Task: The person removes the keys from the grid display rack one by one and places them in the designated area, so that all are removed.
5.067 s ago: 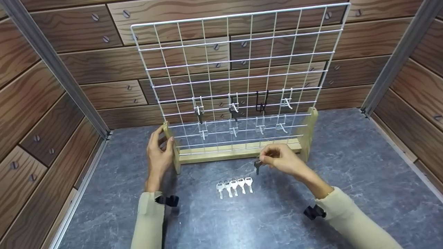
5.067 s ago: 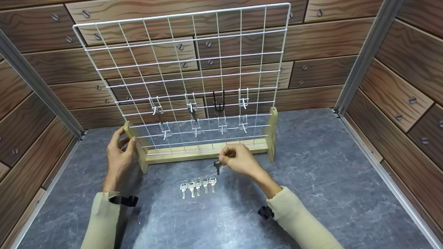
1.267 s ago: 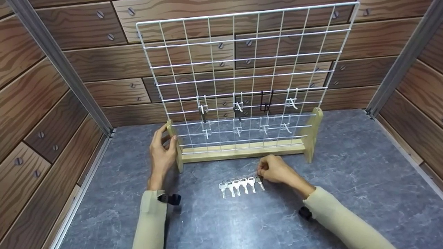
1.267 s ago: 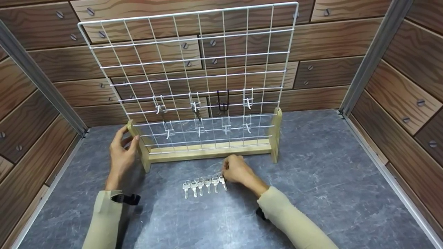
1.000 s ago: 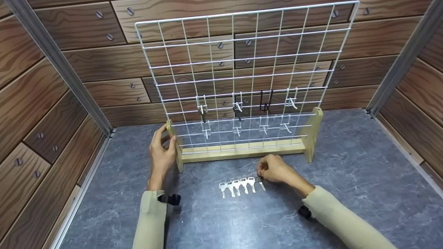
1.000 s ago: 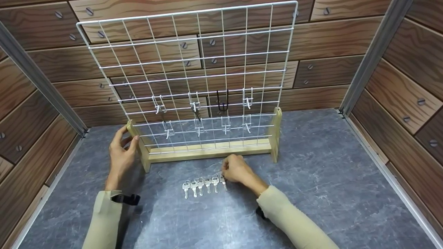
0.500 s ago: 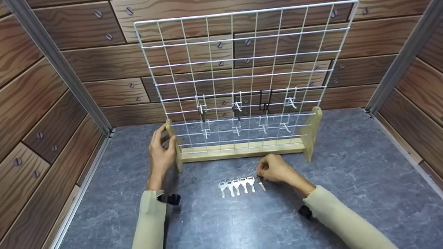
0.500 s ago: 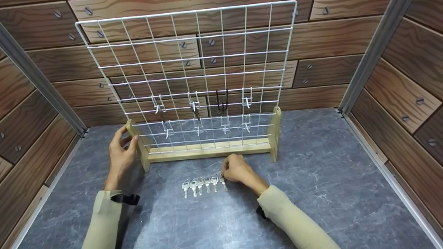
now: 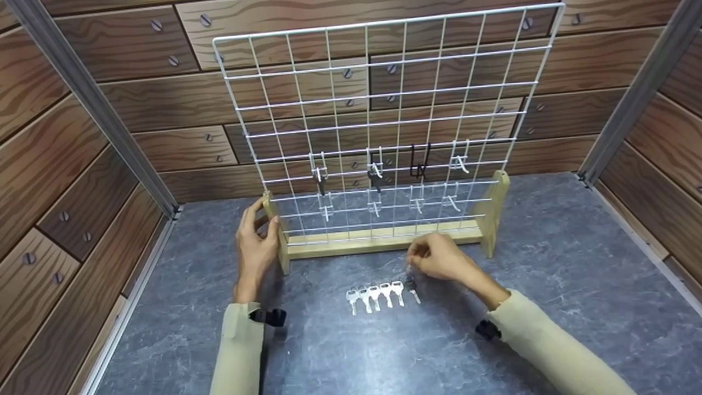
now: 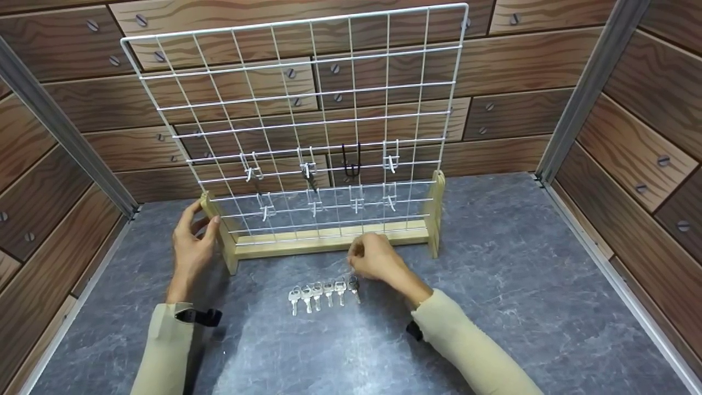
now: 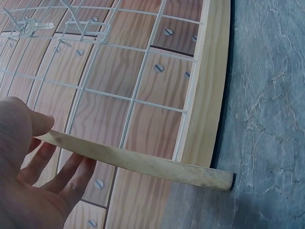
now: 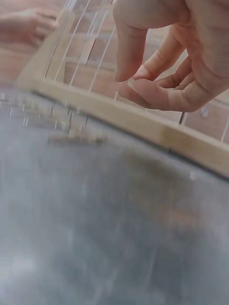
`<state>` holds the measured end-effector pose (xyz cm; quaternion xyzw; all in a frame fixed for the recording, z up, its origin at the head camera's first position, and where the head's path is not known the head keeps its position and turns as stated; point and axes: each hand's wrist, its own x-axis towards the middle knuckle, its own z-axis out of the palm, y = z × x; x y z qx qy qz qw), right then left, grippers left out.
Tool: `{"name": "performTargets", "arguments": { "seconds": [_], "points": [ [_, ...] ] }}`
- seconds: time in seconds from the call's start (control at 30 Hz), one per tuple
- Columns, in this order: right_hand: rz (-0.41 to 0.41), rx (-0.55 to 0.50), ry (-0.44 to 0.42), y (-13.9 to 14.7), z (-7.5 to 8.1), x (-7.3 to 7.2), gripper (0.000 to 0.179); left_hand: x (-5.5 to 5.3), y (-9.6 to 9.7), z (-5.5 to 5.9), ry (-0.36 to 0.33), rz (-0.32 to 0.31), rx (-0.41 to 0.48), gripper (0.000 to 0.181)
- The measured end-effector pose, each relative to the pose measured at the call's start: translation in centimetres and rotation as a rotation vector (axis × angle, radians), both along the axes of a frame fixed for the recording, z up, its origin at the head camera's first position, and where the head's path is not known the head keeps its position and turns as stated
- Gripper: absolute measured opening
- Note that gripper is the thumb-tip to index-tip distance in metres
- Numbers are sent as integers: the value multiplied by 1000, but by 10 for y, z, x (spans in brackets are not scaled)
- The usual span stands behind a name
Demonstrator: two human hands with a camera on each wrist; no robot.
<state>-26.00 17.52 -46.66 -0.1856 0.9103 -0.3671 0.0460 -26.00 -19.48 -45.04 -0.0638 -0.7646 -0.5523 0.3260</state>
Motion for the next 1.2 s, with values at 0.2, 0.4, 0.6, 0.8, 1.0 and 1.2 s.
{"name": "performTargets", "arguments": {
  "seconds": [0.2, 0.4, 0.6, 0.8, 1.0, 1.2],
  "points": [
    [12, -69, 63, -4, 31, 7, 4, 0, 0, 0, 9, 7, -9, 44],
    [-18, -118, 116, -13, 55, 13, 6, -14, -5, -15, 5, 14, 5, 45],
    [-54, -243, 256, -30, 67, 17, 10, -24, -12, -27, -9, 1, 20, 48],
    [-89, -373, 444, -56, 66, 15, 17, -24, -18, -27, -18, -15, 17, 47],
    [-158, -501, 591, -76, 61, 3, 21, -21, -19, -25, -57, -26, 17, 47],
    [-235, -581, 660, -84, 62, -6, 22, -21, -16, -26, -61, -44, 27, 47]
  ]
}}
